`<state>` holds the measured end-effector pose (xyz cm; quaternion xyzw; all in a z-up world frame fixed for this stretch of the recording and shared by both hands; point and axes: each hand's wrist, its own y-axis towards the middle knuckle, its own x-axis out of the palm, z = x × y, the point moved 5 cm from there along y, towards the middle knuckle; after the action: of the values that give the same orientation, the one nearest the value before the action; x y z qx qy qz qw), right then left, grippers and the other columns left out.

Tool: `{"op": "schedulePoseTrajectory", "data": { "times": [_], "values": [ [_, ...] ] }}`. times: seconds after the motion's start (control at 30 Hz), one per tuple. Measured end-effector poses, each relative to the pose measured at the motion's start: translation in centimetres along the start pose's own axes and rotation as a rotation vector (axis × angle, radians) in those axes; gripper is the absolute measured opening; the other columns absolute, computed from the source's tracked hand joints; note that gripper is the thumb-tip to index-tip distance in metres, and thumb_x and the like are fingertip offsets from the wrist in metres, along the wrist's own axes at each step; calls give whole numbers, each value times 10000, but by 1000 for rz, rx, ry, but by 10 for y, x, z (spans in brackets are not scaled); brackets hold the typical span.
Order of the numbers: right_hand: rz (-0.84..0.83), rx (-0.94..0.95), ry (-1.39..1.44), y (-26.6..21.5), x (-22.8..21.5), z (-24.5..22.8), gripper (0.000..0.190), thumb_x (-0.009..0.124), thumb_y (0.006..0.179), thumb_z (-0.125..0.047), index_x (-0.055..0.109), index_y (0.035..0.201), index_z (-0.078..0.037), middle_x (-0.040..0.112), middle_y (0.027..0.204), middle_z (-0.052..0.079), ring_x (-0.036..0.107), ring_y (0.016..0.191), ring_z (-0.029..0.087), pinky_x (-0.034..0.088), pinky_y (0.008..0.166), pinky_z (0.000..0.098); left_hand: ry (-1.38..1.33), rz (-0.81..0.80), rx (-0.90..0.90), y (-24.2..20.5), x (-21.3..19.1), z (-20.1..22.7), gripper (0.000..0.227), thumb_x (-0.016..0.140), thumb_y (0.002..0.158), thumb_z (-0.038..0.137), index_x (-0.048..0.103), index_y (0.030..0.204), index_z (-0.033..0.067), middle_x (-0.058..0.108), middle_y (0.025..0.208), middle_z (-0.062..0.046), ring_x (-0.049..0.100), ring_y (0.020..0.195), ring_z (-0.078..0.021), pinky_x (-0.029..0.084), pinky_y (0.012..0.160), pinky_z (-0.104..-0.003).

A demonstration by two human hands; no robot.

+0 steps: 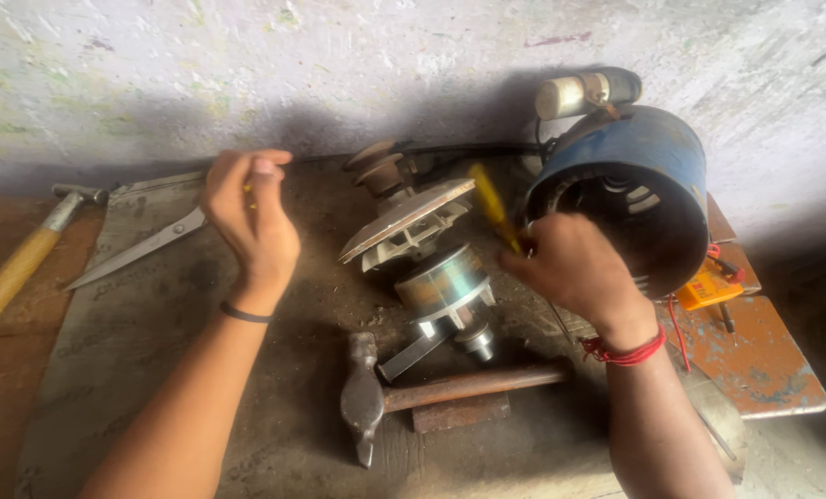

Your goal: The person uses a yellow-handled screwdriver to scrape and clean the interior of a blue motor housing and a separate rotor assembly. They repeatedly scrape the inner surfaces and commutator area, then reposition the parts on the workbench. The person also uses a green-handled screwdriver briefly to adjust the rotor assembly.

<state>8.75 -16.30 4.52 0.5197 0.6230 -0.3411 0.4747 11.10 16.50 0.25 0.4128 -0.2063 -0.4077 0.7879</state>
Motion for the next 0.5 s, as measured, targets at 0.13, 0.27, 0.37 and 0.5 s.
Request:
{"op": "schedulePoseTrajectory", "data": {
  "times": [0.13, 0.27, 0.37, 0.5],
  "values": [
    [52, -105, 21, -5, -7, -7, 275, 817, 804, -294, 797, 791, -20, 690, 637, 202, 663, 545, 300, 527, 576, 410, -18, 35, -172, 1, -8, -12, 240, 558, 1045, 99, 717, 899, -6, 663, 847, -45, 579, 732, -113, 430, 668, -258],
    [497, -67, 382, -18, -27, 16, 227, 780, 935, -210, 759, 836, -6, 690, 685, 154, 628, 576, 236, 484, 538, 337, 7, 72, -235, 5, -13, -19, 243, 567, 1024, 72, 720, 857, -16, 617, 717, -22, 500, 641, -102, 347, 606, -269],
    [1109, -390, 766, -44, -35, 55, 203, 714, 1066, -79, 591, 950, 33, 614, 791, 140, 582, 640, 179, 500, 579, 278, 34, 52, -231, 5, -12, -20, 248, 568, 1027, 75, 717, 853, -22, 611, 699, -16, 456, 608, -101, 316, 585, -281],
    [1603, -683, 652, -67, -51, 101, 370, 387, 1081, -254, 407, 815, 3, 385, 616, 66, 347, 445, 100, 326, 408, 261, 77, -27, -189, 5, -10, -12, 246, 576, 1027, 84, 713, 848, -15, 563, 647, -26, 460, 570, -109, 311, 554, -297]
  ]
}}
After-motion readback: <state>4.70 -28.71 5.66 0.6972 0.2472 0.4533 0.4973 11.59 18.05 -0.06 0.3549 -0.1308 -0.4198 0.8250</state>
